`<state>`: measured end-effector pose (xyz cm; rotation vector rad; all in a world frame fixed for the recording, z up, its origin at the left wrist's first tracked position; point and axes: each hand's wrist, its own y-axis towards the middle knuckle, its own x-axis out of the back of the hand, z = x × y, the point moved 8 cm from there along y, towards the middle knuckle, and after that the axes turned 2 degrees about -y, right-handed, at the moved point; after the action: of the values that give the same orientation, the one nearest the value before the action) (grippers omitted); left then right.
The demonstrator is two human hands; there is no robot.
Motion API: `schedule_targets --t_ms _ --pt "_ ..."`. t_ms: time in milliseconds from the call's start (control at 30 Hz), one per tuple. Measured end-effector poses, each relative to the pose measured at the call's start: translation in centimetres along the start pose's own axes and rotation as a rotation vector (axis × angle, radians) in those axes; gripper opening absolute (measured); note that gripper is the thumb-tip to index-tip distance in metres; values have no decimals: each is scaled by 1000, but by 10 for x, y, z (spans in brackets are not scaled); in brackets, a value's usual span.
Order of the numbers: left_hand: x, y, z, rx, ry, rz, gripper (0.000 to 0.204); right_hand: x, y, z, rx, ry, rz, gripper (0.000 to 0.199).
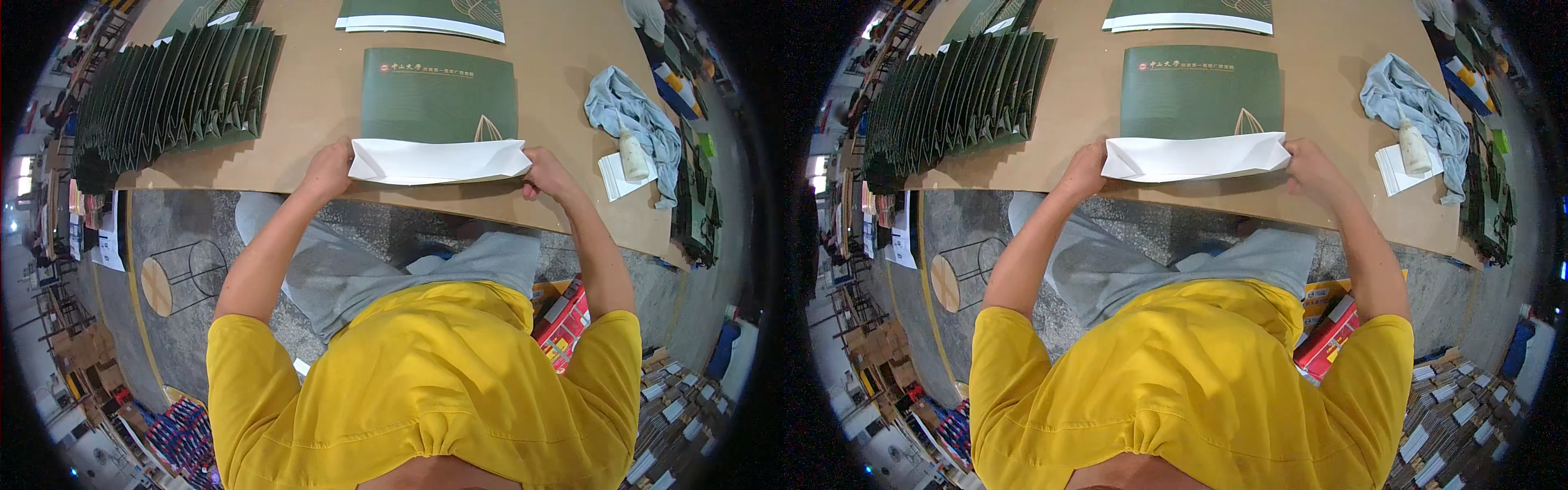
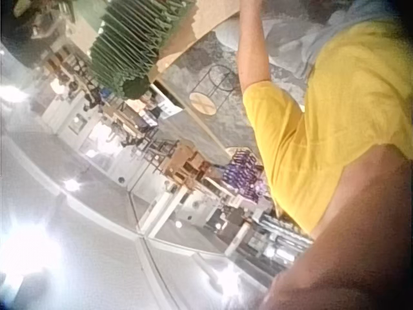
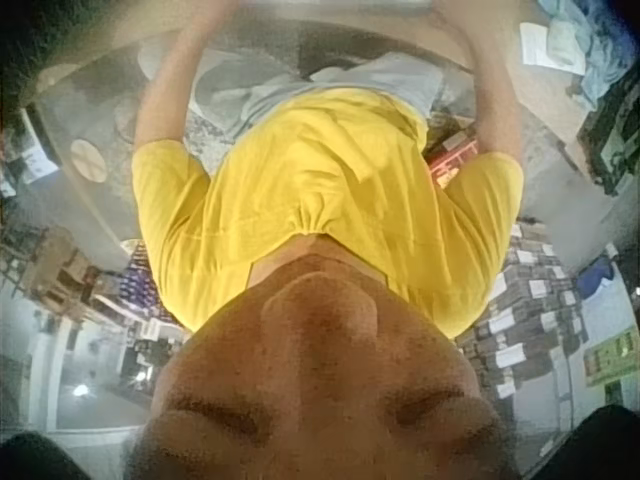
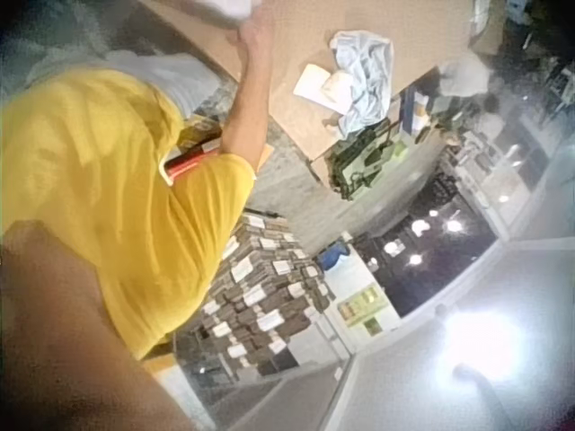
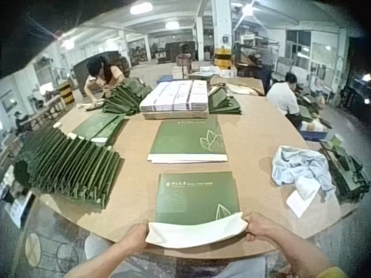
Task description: Applying glue to and precisely folding green paper covers.
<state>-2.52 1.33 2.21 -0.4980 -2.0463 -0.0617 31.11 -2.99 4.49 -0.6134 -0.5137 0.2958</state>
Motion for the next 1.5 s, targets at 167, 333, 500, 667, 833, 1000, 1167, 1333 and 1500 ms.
schedule_targets --t_ms 167,333,500,667,833,1000,1167,1333,1500 --pt "5 4 -13 172 94 160 31 24 1 1 -3 -94 -68 22" --pt "3 -4 -10 117 123 99 28 -21 -49 154 867 -159 -415 23" --pt "3 -10 -16 37 88 -2 20 -153 30 163 737 -876 35 11" --pt "-1 -13 -11 8 100 -55 19 -178 28 152 848 -847 -5 10" --pt "6 -18 0 -2 -199 -164 19 -190 30 155 811 -1000 -33 13" --pt "18 -26 1 199 -793 20 19 -209 35 146 904 -1095 -10 16" --pt "27 -28 -39 -30 -226 -170 21 -197 25 136 939 -1055 -73 22" --pt "17 -31 -64 -86 -102 -212 15 -212 6 122 943 -1218 88 24" --pt "8 -27 -71 -26 106 -213 12 -173 -29 125 892 -872 70 18"
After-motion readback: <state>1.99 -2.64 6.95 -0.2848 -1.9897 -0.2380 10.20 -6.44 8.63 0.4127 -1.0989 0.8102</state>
